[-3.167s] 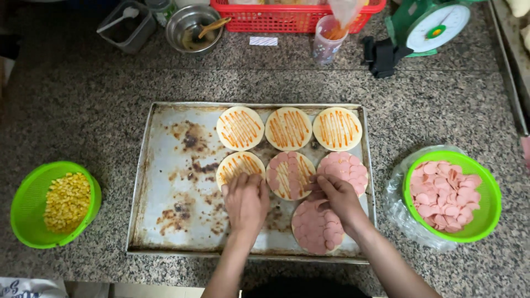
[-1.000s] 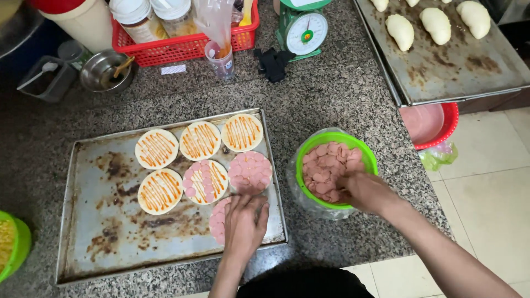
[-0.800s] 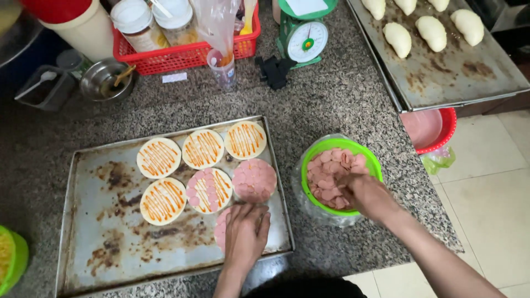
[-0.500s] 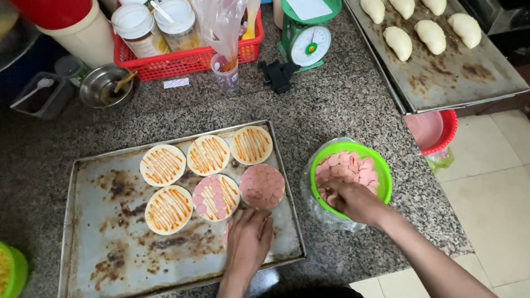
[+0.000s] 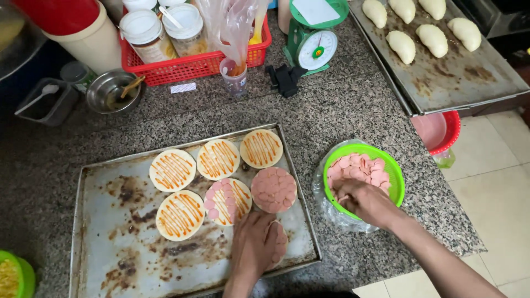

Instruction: The person places slices of processed meat onto round dough bases arranged on a metal baking tray. The dough bases are already topped with a drizzled sauce. The person uses both hands to pick up the meat slices from a green colander and arrange them on the dough.

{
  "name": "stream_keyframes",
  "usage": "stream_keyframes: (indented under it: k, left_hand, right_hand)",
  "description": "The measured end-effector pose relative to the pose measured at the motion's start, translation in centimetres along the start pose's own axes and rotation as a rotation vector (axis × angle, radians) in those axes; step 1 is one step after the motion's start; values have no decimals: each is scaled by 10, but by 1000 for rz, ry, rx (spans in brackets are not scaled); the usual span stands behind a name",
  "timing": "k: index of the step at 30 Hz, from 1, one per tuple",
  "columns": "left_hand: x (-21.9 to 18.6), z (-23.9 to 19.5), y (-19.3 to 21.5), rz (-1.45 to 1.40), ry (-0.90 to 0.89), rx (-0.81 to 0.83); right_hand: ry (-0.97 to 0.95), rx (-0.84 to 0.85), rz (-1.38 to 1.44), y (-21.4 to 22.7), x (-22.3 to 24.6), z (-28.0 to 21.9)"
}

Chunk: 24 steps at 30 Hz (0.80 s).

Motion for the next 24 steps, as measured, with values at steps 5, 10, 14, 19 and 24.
stream_keyframes:
  k: [5,10,14,19,24]
  left_hand:
    - [3,2,7,-18,-13,35]
    - [10,3,9,-29,-73,17]
    - [12,7,14,-56,-78,25]
    - [21,7,13,-56,-52,25]
    - [34,2,10,-85,-33,-27]
  right_hand:
    - [-105,47,-94,-13,-23,-3]
    - [-113,157,-281,-14,-12,-2]
    - [-131,122,-309,-16,-25,-4]
    - [-273,88,-210,-3,-27,-10]
    - [-542,-287,622,7,-84,-22]
Point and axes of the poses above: each hand's wrist, its own z-axis towards the middle knuckle, its own y-axis out of the back of the hand, x = y × z, the point moved 8 cm from there along z, towards the middle knuckle, and after that the axes turned 8 degrees about z, right-handed, at the moved point
